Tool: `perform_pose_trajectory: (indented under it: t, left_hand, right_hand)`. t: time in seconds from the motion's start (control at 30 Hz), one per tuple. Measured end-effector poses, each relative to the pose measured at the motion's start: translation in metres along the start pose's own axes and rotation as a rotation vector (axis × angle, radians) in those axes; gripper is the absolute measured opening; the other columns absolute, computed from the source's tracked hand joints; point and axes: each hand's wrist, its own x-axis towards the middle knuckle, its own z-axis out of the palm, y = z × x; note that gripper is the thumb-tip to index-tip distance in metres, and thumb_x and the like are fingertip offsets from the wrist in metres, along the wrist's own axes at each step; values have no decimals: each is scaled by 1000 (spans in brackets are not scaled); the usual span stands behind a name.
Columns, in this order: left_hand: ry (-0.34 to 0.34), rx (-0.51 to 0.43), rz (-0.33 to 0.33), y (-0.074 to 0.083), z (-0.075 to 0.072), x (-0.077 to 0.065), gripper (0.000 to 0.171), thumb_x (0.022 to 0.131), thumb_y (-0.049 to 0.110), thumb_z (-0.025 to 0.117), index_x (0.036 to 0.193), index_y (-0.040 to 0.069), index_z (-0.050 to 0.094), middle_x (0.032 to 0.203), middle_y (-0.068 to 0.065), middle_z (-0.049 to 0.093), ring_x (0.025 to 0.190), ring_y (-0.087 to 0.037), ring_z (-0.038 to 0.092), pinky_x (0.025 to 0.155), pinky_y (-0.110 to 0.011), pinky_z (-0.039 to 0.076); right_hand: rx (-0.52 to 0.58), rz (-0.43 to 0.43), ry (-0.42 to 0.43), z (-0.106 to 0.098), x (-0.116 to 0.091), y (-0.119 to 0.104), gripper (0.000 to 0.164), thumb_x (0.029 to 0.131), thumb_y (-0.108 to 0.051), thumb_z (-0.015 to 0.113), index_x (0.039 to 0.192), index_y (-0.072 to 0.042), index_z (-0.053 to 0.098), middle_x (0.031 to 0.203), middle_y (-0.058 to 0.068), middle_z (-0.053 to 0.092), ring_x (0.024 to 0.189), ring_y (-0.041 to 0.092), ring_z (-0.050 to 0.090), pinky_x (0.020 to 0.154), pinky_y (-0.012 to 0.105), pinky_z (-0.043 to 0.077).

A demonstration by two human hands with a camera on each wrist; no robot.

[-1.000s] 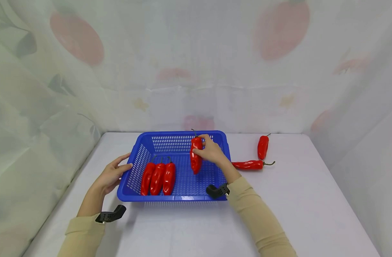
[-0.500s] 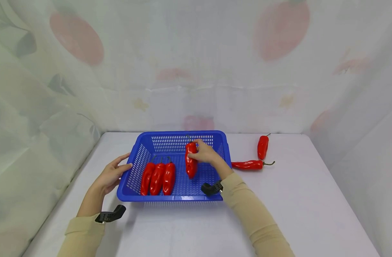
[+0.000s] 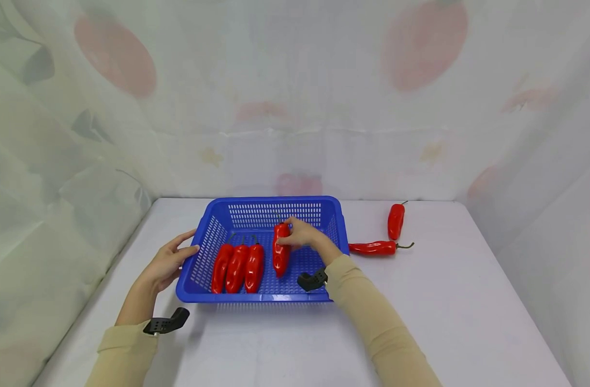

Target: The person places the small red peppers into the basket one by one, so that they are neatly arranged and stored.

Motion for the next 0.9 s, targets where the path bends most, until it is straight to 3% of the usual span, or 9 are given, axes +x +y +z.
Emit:
perform_pose_trajectory:
  t: [0.5,0.9]
  left_hand:
    - [7,0,2,-1,0,1,64,90,28,59,145,23,27,119,-22,57,86,-24,67,73,-44,55]
    - [10,1,4,-2,1,0,63,90,27,59,145,24,28,119,-22,57,86,-24,67,73,-45,55]
  right_hand:
    - [155,73,-123,8,14,11,63,85,-6,64,137,-2,29,117,23,52,90,27,64,81,41,53]
    - [48,70,-157,18,19,11,65,83,-12,67,135,-1,30,111,18,56,83,25,63,77,38,55]
